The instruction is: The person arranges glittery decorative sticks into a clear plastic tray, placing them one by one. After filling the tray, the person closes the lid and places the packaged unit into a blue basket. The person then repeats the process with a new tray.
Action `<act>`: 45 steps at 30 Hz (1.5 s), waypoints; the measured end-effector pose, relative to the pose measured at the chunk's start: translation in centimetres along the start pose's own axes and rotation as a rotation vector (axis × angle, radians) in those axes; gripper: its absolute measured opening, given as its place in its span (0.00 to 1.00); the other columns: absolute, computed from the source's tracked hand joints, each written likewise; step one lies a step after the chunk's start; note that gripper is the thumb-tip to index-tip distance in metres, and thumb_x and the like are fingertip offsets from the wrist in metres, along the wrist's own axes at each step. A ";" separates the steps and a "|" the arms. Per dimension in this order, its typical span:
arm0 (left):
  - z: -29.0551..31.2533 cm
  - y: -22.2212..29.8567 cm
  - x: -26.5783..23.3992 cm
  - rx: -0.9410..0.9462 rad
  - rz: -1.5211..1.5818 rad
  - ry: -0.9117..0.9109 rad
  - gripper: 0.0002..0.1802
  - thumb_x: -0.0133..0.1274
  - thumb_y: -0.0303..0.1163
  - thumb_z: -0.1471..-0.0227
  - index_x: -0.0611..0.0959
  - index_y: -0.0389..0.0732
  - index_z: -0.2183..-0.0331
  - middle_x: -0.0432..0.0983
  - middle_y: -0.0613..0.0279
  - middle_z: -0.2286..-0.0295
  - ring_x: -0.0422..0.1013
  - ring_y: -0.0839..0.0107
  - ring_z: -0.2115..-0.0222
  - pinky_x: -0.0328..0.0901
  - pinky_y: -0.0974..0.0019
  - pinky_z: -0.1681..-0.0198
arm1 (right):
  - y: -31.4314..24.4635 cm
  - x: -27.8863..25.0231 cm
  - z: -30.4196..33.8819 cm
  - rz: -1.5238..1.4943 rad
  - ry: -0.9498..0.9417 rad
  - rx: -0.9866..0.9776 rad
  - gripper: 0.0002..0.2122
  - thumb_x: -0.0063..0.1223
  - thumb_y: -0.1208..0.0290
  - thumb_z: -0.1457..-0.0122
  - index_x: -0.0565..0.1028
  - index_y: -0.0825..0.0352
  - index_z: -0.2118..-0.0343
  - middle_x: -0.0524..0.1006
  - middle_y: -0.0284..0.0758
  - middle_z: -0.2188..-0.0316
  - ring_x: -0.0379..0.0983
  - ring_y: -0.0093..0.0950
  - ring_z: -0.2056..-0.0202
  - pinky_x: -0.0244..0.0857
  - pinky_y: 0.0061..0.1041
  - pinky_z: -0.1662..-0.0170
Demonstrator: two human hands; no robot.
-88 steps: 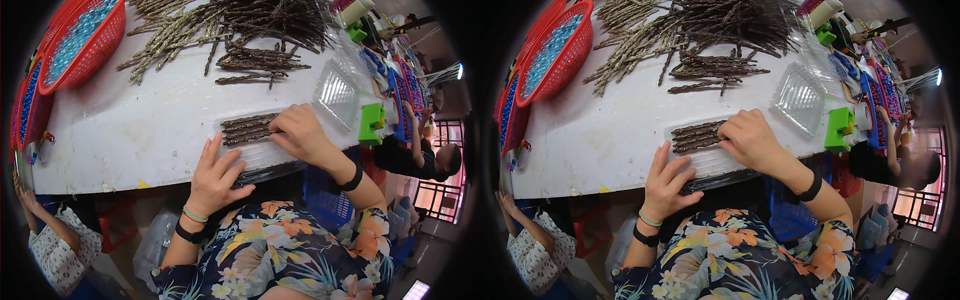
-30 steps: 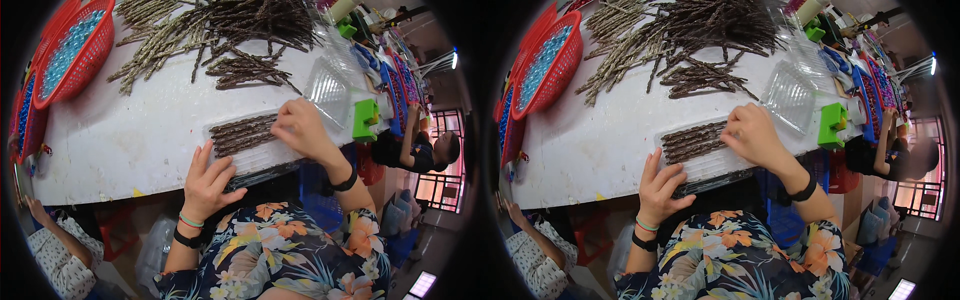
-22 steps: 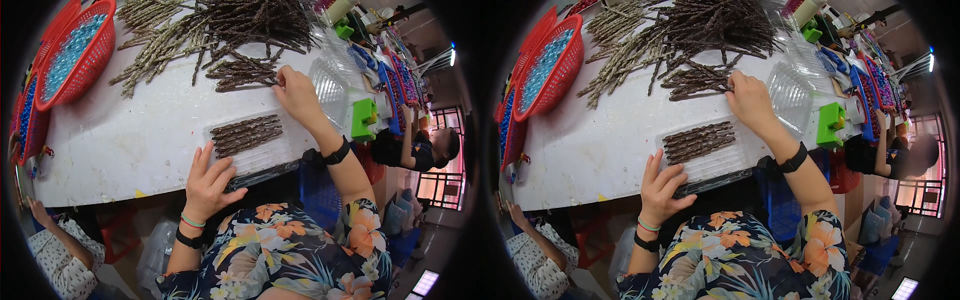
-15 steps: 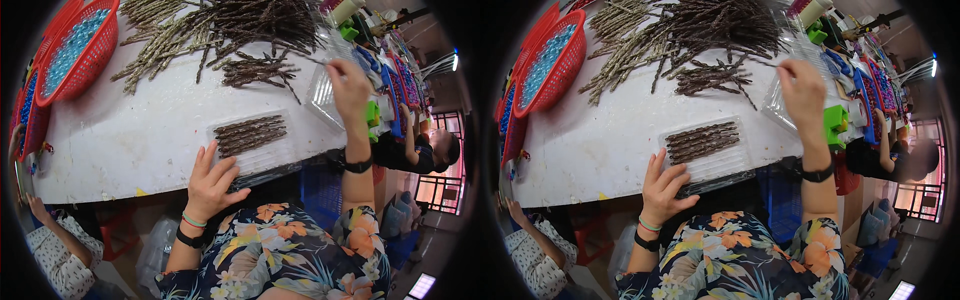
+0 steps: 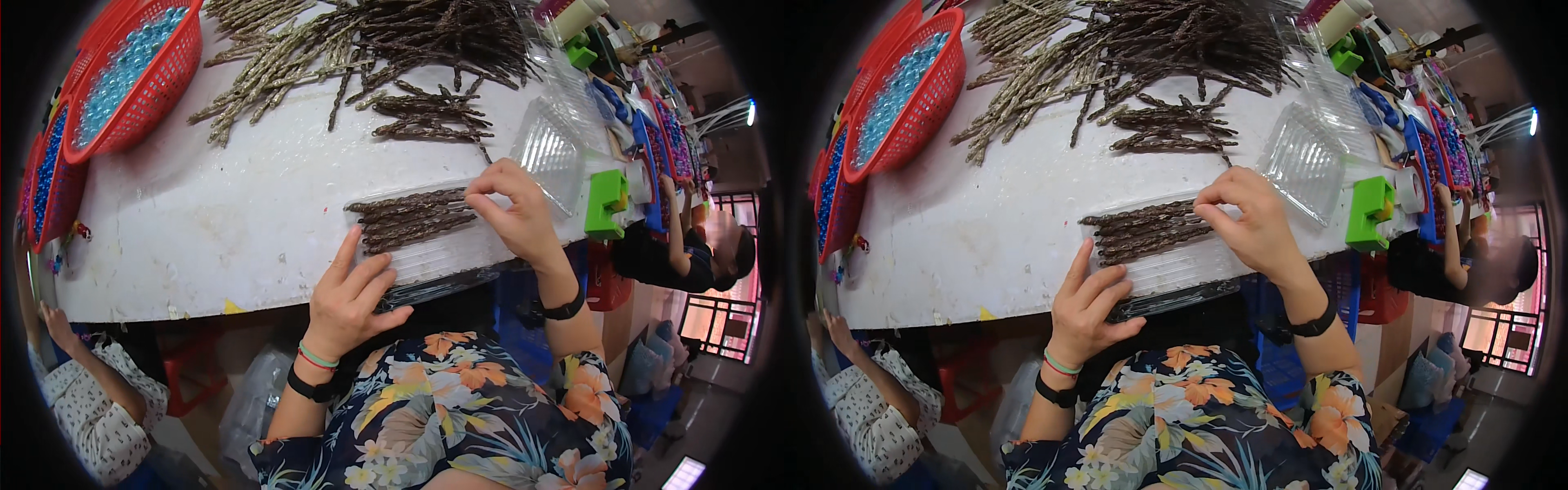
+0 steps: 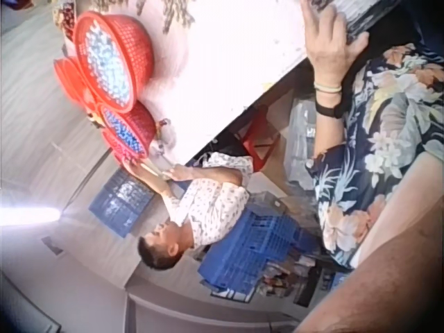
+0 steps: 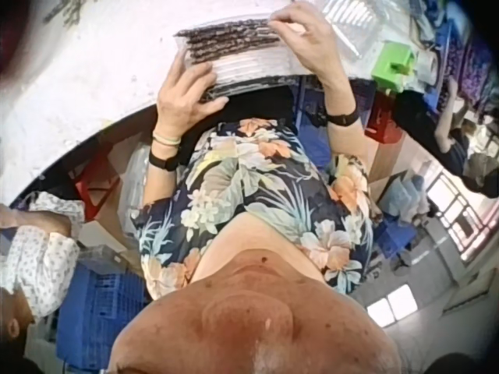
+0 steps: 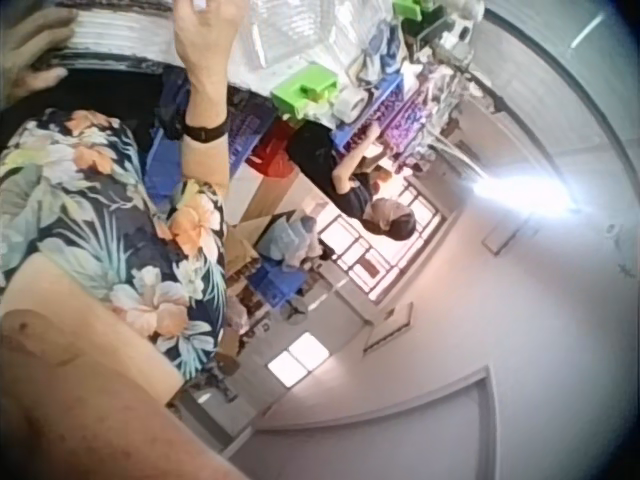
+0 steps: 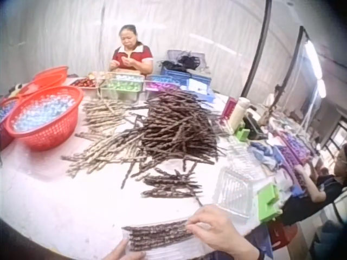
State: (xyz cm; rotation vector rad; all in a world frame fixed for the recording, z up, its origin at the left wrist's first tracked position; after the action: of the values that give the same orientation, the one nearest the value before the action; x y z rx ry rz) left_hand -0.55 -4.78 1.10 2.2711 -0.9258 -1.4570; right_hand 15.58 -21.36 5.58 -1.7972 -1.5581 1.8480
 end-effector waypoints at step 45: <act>0.0 -0.2 0.2 -0.024 -0.009 -0.003 0.22 0.69 0.47 0.59 0.85 0.39 0.68 0.80 0.59 0.60 0.67 0.39 0.43 0.69 0.48 0.44 | -1.2 2.4 2.5 0.365 -0.189 -0.229 0.05 0.64 0.75 0.52 0.78 0.61 0.72 0.72 0.31 0.69 0.68 0.32 0.63 0.59 0.32 0.59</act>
State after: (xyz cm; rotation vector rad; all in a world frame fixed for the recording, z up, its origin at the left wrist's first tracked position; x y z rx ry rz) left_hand -0.45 -4.77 0.81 2.2595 -0.8946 -1.4673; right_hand 12.33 -20.54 4.27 -2.1888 -1.6533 2.1260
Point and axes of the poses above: each hand's wrist, its own z-axis away from the middle knuckle, its own x-axis out of the palm, y = z × x, the point moved 9 cm from there along -z, towards the middle knuckle
